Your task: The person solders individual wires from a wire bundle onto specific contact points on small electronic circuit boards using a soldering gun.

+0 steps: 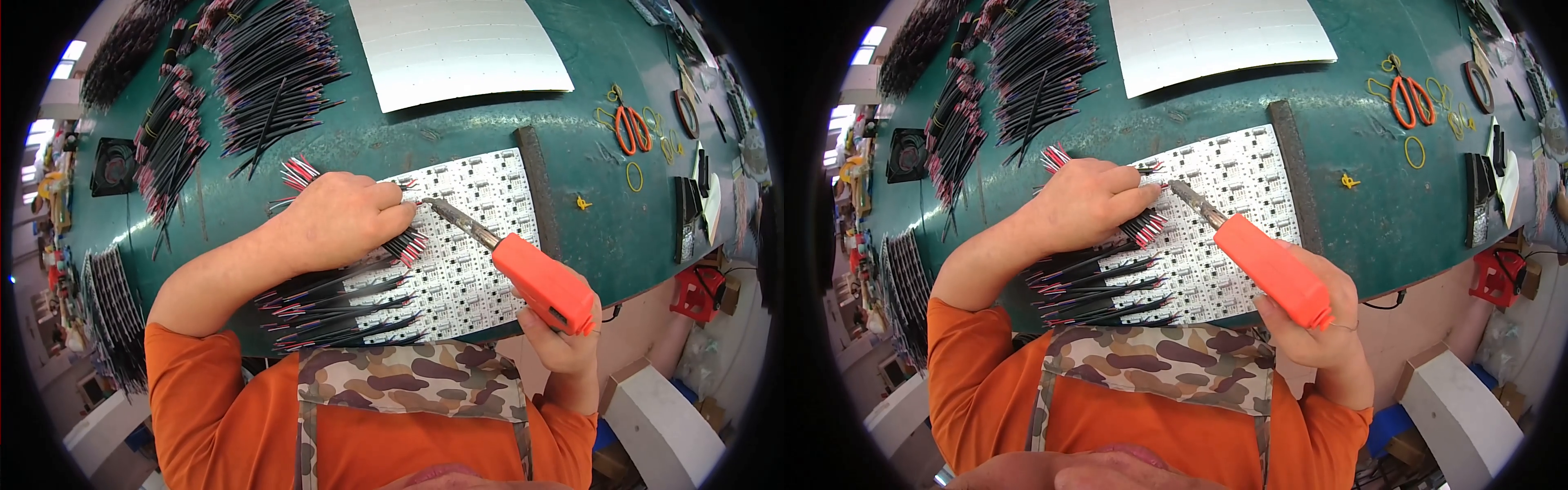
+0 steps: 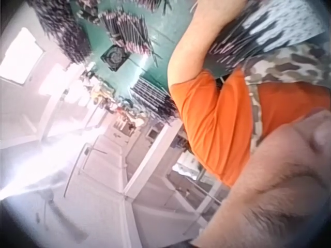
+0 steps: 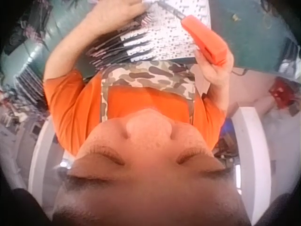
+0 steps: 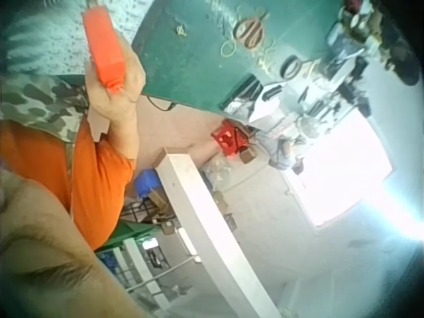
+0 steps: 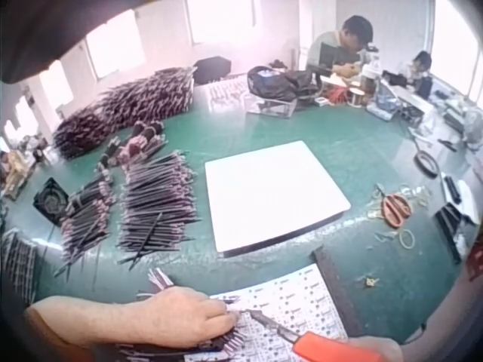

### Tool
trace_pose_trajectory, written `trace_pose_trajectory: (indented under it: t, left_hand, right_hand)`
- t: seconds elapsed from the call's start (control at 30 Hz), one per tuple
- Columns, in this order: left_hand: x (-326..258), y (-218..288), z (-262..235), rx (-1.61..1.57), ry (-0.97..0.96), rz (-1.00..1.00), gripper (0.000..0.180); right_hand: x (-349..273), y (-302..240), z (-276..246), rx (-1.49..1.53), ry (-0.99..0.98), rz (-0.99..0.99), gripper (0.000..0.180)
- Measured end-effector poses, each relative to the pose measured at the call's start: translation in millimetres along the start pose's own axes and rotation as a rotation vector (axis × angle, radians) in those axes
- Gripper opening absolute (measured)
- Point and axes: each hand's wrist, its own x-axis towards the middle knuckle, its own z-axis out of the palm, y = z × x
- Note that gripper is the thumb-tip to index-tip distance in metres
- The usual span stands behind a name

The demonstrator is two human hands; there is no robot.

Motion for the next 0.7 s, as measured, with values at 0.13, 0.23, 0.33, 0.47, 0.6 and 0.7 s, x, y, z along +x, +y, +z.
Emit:
trace_pose_trajectory:
  t: [0.13, 0.23, 0.33, 0.47, 0.6, 0.7]
  left_hand:
    - [3.7, 2.4, -0.9, 0.004, 0.008, 0.013, 0.019]
    - [5.1, 3.7, -1.1, 0.004, 0.002, 0.014, 0.018]
    - [5.8, 3.8, -1.5, 0.008, 0.000, 0.009, 0.017]
    - [6.3, 3.8, -1.4, 0.011, -0.001, 0.004, 0.015]
    - [3.4, 0.7, 2.4, -0.012, 0.015, 0.017, 0.041]
    - [3.8, 2.1, 1.7, -0.012, 0.008, 0.010, 0.043]
  right_hand:
    - [-2.1, -1.3, -1.8, -0.033, 0.015, -0.010, 0.052]
    - [-3.3, -4.0, -1.7, -0.020, 0.022, 0.034, 0.049]
    - [-1.3, -5.9, -2.3, -0.023, 0.017, 0.045, 0.048]
    - [0.2, -6.4, -5.2, -0.081, -0.004, 0.006, 0.047]
    - [-3.3, -9.1, -7.1, -0.047, 0.034, 0.041, 0.049]
    - [-5.3, -8.5, -8.1, -0.030, 0.047, 0.055, 0.050]
